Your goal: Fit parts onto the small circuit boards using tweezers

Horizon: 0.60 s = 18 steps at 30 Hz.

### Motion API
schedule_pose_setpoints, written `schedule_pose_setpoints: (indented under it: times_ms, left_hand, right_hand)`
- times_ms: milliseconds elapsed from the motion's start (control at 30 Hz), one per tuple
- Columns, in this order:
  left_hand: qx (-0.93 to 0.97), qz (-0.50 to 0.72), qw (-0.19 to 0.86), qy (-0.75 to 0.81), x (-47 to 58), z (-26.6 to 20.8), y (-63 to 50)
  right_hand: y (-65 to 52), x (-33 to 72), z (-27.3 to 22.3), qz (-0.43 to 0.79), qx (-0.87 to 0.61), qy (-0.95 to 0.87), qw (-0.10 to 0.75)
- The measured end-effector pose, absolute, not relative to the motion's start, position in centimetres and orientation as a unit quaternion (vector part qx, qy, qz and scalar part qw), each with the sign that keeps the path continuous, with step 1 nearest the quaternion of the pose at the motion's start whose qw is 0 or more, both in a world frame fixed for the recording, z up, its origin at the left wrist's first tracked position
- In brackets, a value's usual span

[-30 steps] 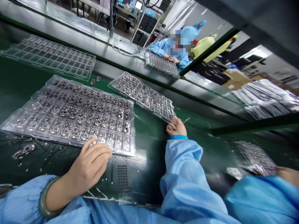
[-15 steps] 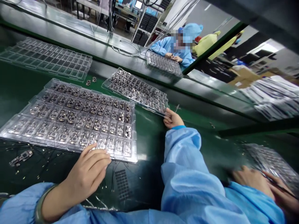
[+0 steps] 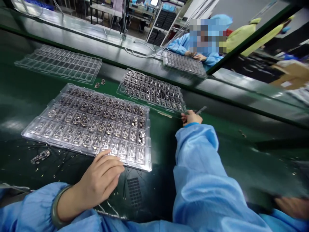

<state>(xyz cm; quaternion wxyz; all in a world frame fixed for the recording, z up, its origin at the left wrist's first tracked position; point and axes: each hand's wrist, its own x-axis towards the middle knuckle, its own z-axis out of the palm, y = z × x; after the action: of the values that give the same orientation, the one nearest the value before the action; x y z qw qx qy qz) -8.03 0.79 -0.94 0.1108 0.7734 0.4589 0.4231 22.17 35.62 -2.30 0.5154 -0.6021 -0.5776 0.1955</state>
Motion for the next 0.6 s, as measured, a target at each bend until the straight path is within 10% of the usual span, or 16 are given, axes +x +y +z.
schedule_pose_setpoints:
  times_ms: [233,600]
  left_hand:
    - [0.778,0.432,0.088,0.448,-7.7,-0.8,1.1]
    - [0.772,0.467,0.066,0.426,-7.7,-1.3,1.5]
  right_hand:
    - [34.7,19.4,-1.8,0.171,-0.798,-0.468,0.337]
    - [29.2,9.9,4.3,0.276,-0.643,-0.685,0.2]
